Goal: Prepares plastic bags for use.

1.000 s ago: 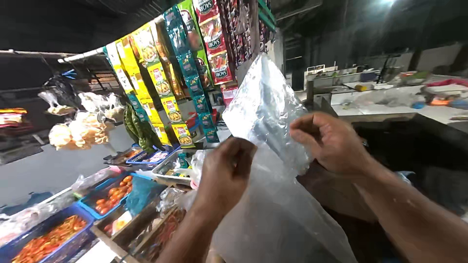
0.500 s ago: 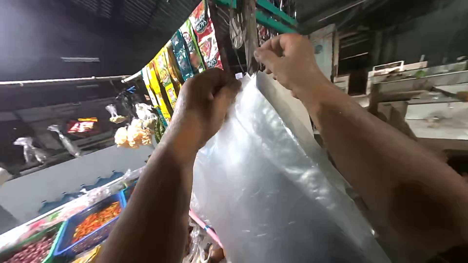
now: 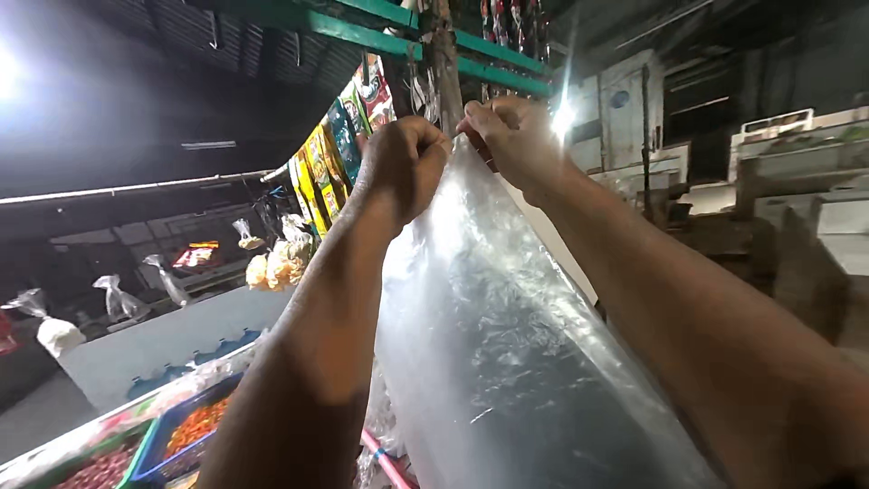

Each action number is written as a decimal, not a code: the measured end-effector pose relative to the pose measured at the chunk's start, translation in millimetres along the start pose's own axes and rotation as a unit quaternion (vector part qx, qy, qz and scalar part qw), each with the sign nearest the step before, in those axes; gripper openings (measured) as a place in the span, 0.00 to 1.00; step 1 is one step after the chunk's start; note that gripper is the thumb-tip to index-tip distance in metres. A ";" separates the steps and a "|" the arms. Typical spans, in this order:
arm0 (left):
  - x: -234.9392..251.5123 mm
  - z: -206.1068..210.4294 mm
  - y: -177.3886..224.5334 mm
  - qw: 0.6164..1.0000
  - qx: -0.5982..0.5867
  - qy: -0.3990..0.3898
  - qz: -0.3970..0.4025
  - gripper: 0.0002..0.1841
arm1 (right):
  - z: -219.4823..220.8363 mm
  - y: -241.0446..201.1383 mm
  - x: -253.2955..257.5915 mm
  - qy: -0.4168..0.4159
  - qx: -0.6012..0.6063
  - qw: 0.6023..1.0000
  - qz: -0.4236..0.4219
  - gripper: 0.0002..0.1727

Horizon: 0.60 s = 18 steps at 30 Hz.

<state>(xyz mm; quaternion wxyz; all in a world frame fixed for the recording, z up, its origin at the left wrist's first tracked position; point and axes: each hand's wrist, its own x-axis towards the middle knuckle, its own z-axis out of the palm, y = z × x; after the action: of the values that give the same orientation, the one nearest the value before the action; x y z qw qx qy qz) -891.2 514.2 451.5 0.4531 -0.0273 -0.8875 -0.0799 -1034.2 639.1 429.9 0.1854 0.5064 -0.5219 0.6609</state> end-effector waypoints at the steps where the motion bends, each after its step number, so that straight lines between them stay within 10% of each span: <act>1: 3.8 2.8 -0.1 1.000 -0.003 0.004 -0.002 0.09 | -1.5 2.2 0.6 -0.001 0.017 1.000 0.001 0.19; 9: 23.0 18.0 -2.1 1.000 -0.008 0.021 -0.020 0.08 | -7.8 25.3 12.1 -0.019 -0.008 0.992 -0.125 0.09; 18: 23.2 27.4 -7.8 0.996 -0.080 0.035 -0.035 0.08 | -2.6 20.3 16.2 -0.038 0.080 0.996 0.020 0.11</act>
<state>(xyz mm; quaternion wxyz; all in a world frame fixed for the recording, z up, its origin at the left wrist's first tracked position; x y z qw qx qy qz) -927.7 510.5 453.5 0.4770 -0.0296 -0.8624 -0.1672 -1057.9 628.9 433.8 0.1113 0.5342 -0.4840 0.6842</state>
